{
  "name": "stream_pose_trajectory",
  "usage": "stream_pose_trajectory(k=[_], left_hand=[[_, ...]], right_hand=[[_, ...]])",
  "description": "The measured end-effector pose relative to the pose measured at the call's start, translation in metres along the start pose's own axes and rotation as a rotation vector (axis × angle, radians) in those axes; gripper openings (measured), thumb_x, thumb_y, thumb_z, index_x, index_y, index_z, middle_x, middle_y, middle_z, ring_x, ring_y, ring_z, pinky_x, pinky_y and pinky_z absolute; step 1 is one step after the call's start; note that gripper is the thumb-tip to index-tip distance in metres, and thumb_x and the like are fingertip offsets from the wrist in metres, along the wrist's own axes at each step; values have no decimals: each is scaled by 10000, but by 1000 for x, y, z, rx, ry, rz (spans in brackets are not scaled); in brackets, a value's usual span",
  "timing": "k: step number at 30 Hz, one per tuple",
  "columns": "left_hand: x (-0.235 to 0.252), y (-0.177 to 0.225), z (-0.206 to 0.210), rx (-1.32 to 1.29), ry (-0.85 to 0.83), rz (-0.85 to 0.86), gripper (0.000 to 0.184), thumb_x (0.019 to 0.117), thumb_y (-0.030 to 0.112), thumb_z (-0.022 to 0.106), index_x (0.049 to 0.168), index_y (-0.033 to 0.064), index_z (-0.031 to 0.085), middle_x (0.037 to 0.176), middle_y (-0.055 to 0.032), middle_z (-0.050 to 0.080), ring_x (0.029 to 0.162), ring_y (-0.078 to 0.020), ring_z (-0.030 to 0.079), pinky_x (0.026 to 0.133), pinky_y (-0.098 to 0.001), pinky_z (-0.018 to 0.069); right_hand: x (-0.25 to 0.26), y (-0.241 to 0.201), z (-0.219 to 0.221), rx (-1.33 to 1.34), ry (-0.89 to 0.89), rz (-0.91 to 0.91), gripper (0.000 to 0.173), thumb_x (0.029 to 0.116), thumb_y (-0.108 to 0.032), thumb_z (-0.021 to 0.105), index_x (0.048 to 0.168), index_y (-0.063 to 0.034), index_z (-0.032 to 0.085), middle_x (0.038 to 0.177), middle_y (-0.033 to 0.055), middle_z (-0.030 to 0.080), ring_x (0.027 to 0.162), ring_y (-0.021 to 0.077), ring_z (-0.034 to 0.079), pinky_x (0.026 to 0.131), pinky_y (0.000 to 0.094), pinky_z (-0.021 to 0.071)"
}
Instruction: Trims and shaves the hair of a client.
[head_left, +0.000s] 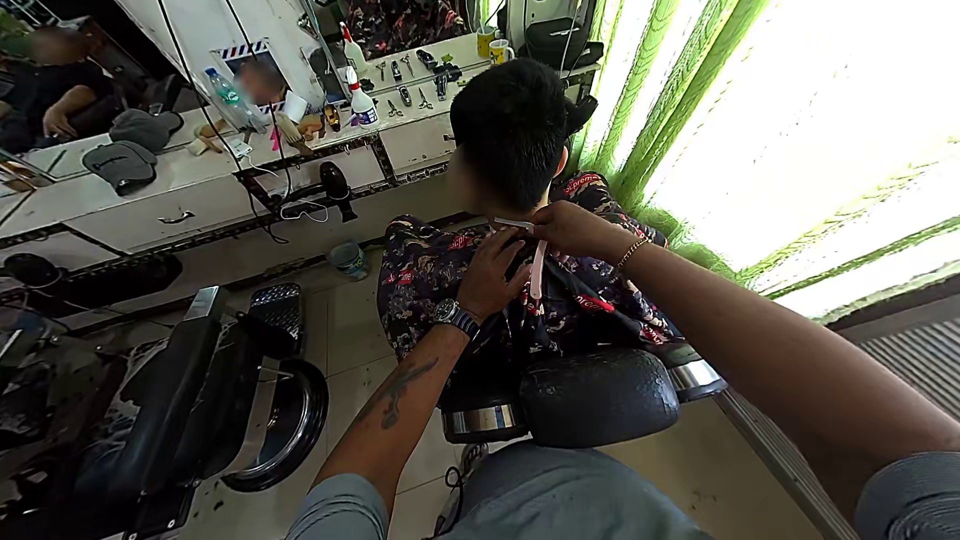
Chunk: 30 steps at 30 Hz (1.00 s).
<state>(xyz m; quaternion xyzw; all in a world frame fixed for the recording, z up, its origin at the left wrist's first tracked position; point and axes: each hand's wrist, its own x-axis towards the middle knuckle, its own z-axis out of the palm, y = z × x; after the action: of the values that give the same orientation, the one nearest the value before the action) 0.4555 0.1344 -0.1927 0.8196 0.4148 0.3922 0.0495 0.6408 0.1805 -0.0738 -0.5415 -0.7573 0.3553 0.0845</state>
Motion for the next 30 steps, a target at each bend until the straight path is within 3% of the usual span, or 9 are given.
stream_pose_trajectory(k=[6,11,16,30], left_hand=[[1,-1,-1,10,12,19,379,975,265,664,1269,28,695,1471,-149,563,1411,-301,489,1208,-467,356],[3,-3,-1,8,16,29,363,982,260,650,1257,29,700,1447,-142,582,1389,-303,508,1198,-479,365],[3,-3,-1,8,8,25,352,985,248,633,1254,33,704,1455,-143,576,1390,-305,506,1196,-484,362],[5,-4,-3,6,-29,25,354,1007,259,595,1263,38,701,1464,-133,570,1404,-284,492,1210,-483,337]], right_hand=[[-2,0,6,33,83,-3,287,1106,-212,476,1013,6,637,802,147,634,612,227,633,621,408,569],[-1,5,7,17,59,-5,303,1100,-226,498,969,3,647,772,137,626,603,220,618,614,405,554],[-1,3,7,27,110,-20,272,1107,-207,473,1023,5,622,842,153,630,657,247,640,661,442,570],[2,10,9,52,94,-25,284,1106,-232,485,1031,0,630,832,139,637,634,221,638,643,416,576]])
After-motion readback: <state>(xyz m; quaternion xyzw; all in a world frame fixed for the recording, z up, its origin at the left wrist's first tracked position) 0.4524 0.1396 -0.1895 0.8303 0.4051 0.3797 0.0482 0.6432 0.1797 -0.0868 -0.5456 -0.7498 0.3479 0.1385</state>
